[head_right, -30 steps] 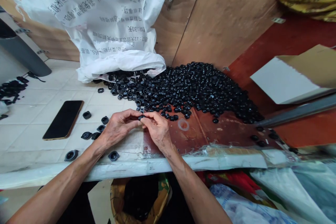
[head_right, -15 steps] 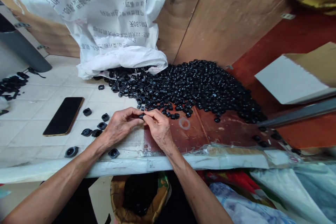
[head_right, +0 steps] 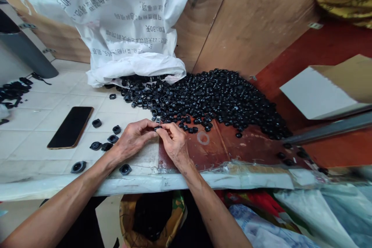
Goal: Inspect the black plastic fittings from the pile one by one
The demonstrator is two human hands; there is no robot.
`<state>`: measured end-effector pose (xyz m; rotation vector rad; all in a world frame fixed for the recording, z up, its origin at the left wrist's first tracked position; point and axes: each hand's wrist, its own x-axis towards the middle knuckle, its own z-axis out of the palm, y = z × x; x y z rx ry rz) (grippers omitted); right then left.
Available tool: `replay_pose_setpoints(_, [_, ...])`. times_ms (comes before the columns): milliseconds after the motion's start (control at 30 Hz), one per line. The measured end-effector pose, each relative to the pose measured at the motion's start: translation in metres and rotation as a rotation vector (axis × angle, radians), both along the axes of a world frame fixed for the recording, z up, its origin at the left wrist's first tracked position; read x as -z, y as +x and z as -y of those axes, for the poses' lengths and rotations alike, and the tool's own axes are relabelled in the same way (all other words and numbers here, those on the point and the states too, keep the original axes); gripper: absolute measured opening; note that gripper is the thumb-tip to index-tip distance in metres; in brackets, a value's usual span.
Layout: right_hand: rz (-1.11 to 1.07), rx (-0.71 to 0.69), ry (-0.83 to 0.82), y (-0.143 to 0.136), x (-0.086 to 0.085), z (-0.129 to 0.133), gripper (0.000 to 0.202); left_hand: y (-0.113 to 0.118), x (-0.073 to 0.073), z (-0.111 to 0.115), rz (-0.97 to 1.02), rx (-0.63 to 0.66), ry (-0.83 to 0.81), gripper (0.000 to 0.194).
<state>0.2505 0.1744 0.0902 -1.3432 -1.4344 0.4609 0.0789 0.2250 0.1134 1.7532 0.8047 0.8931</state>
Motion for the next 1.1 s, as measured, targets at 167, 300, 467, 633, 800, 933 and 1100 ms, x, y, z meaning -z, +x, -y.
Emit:
replay_pose_setpoints(167, [0.117,0.069,-0.016,-0.0002,-0.0005,0.0009,0.047,0.0004,-0.0004,0.0014,-0.077,0.029,0.123,0.019])
replay_pose_setpoints(300, [-0.029,0.001,-0.060,0.0001,-0.0044,0.0048,0.025,0.0007,0.0018,0.0005,-0.062,0.002,0.084,0.020])
replay_pose_setpoints(467, [-0.029,0.016,-0.120,0.0028,-0.0062,0.0066,0.041,-0.0007,0.0018,0.0007,-0.078,-0.005,0.069,0.022])
replay_pose_setpoints(633, [-0.097,-0.067,-0.096,0.0016,-0.0071,0.0069,0.020,-0.0006,-0.0020,0.0004,0.000,-0.024,0.000,0.020])
replay_pose_setpoints(800, [0.021,0.002,-0.111,0.0004,-0.0058,0.0056,0.039,-0.0003,0.0007,-0.0002,0.006,0.008,-0.031,0.022])
replay_pose_setpoints(933, [0.024,0.008,-0.085,0.0007,-0.0059,0.0060,0.033,-0.0001,0.0027,-0.0007,0.019,-0.006,-0.043,0.022])
replay_pose_setpoints(1100, [0.017,-0.007,-0.049,0.0011,-0.0069,0.0076,0.034,0.0004,0.0011,-0.0006,0.047,-0.019,-0.097,0.020])
